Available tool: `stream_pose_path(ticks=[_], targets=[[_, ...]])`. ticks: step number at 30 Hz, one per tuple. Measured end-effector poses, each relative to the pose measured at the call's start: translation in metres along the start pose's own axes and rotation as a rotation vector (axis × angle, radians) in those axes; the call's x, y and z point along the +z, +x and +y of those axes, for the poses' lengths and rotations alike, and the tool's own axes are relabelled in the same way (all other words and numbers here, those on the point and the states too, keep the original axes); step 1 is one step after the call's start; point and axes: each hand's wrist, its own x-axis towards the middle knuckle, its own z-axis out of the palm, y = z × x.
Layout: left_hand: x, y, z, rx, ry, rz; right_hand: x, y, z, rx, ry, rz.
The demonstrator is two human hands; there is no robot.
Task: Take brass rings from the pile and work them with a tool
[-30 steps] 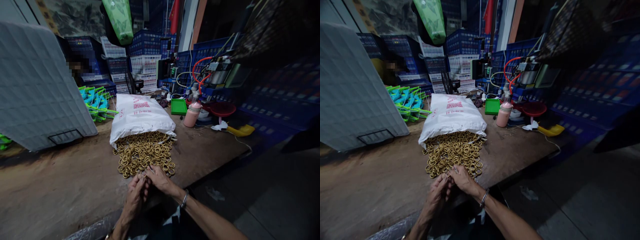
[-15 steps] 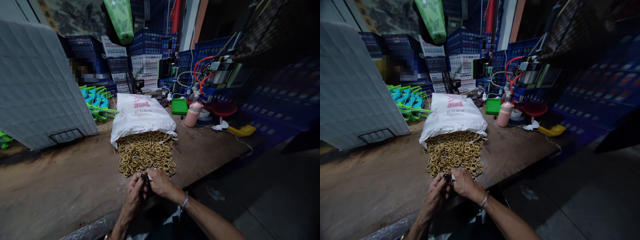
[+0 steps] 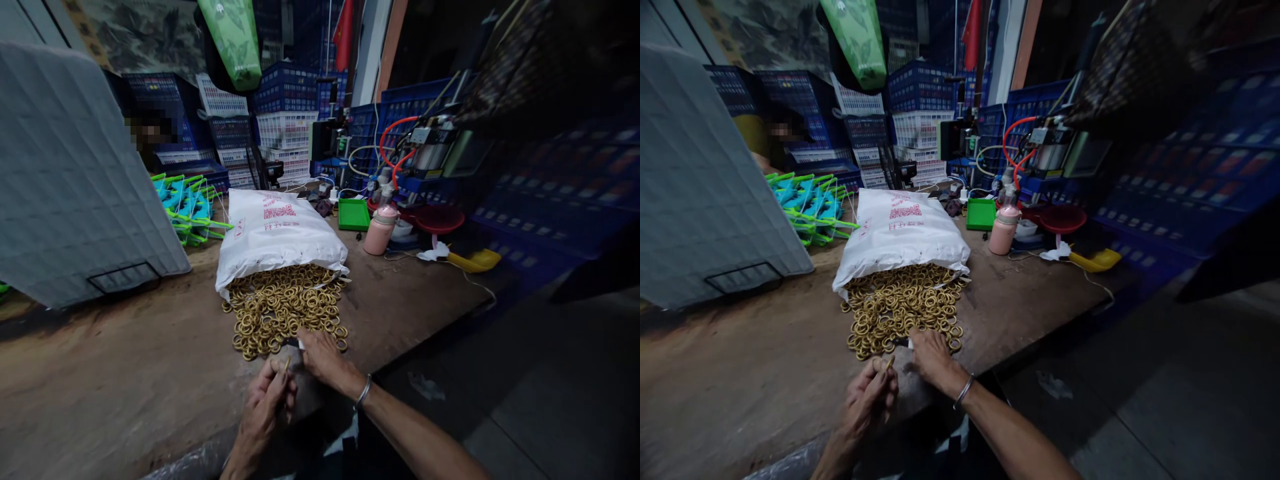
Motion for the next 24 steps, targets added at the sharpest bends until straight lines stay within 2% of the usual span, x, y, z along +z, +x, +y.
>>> stream_pose_path(ticks=[4,8,16,20,24], targets=[[0.007,-0.005,0.013,0.006,-0.155,-0.035,-0.009,0.017,0.017,0.127,-0.03,0.123],[0.004,-0.001,0.016,-0.02,-0.207,0.03,-0.015,0.039,0.039,0.193,-0.036,0.258],[-0.009,0.007,0.008,-0.179,-0.387,0.157,0.003,0.065,0.059,0.217,-0.093,0.217],[-0.011,0.013,0.007,-0.176,-0.412,0.172,0.004,0.065,0.063,0.204,-0.084,0.215],[-0.004,0.017,0.008,-0.139,-0.332,0.17,-0.004,0.059,0.061,0.186,-0.078,0.225]])
